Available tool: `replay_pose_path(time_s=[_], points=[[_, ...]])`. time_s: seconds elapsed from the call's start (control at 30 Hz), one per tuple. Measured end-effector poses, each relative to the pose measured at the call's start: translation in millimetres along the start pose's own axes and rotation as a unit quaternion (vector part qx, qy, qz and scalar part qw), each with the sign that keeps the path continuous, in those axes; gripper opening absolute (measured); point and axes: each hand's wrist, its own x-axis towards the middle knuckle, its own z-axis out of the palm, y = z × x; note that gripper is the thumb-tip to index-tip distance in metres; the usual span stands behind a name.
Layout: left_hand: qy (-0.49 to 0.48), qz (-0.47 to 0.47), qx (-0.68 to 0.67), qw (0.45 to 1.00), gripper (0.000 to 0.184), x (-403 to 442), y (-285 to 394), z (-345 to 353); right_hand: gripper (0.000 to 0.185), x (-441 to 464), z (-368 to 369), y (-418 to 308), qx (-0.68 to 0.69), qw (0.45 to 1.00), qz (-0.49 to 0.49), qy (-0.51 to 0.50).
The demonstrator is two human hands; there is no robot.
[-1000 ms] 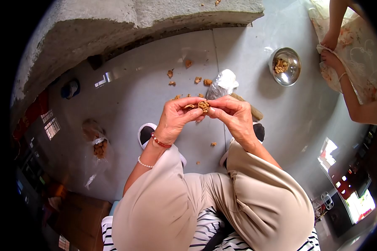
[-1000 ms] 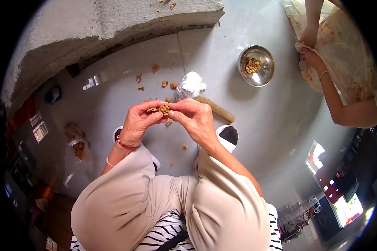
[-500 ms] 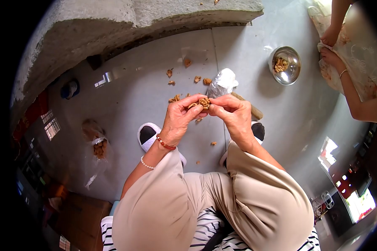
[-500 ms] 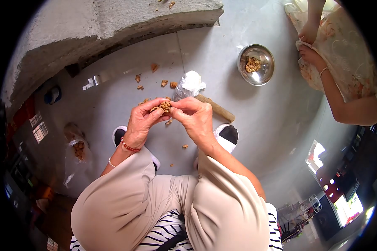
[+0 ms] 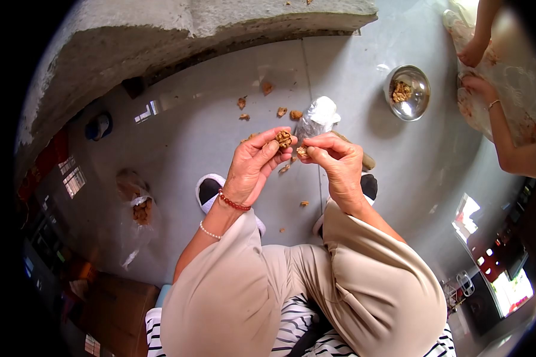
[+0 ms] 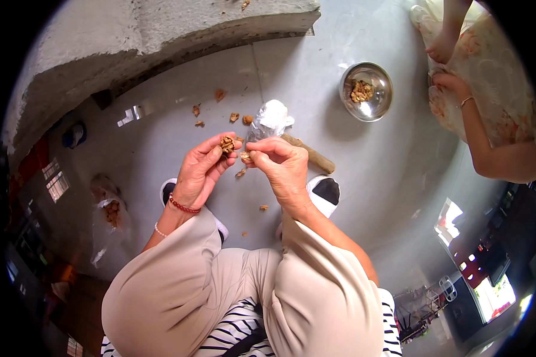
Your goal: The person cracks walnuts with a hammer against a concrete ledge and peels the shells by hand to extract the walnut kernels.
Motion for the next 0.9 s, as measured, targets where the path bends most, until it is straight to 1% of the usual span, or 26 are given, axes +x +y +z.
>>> replay_pose_path(time_s=[0.03, 0.07, 0.1, 0.17, 0.2, 0.3, 0.33, 0.43, 0.47, 0.57, 0.67, 0.77, 0.9], points=[[-0.008, -0.005, -0.018, 1.0, 0.035, 0, 1, -3, 0.011, 0, -3, -1, 0.001, 1.0, 0.001, -0.005], [-0.017, -0.01, -0.037, 0.999, 0.035, 0, 1, -6, 0.012, 0, -8, 0, -0.001, 0.999, 0.027, -0.02], [-0.026, -0.016, -0.055, 0.998, 0.036, 0, 2, -8, 0.012, 0, -11, 3, -0.082, 0.996, 0.0, -0.034], [-0.044, -0.034, -0.061, 0.997, 0.035, -2, 4, -8, 0.013, -1, -14, 8, -0.242, 0.967, -0.053, -0.06], [-0.052, -0.043, -0.064, 0.996, 0.034, -2, 5, -8, 0.019, -3, -7, -1, -0.282, 0.951, -0.122, -0.044], [-0.073, -0.048, -0.075, 0.993, 0.03, -2, 4, -8, 0.024, 0, -2, -12, -0.281, 0.943, -0.171, -0.047], [-0.059, -0.048, -0.062, 0.995, 0.028, -2, 4, -5, 0.028, 1, 1, -14, -0.269, 0.945, -0.172, -0.063], [-0.029, -0.04, -0.024, 0.998, 0.026, -2, 3, -3, 0.026, 4, 6, -15, -0.264, 0.949, -0.149, -0.088], [-0.028, -0.034, -0.012, 0.999, 0.026, -2, 2, -4, 0.026, 4, 6, -14, -0.252, 0.951, -0.156, -0.089], [-0.025, -0.015, 0.025, 0.999, 0.025, -5, 6, -2, 0.027, 5, 2, -9, -0.188, 0.969, -0.129, -0.099], [-0.015, 0.024, 0.085, 0.996, 0.025, -6, 9, 4, 0.031, 6, -2, -12, -0.151, 0.976, -0.08, -0.136], [-0.01, 0.047, 0.138, 0.989, 0.025, -5, 9, 1, 0.027, 4, 3, -15, -0.203, 0.961, -0.137, -0.132], [-0.015, 0.048, 0.172, 0.984, 0.025, -6, 11, 1, 0.026, 5, -3, -12, -0.21, 0.957, -0.13, -0.155]])
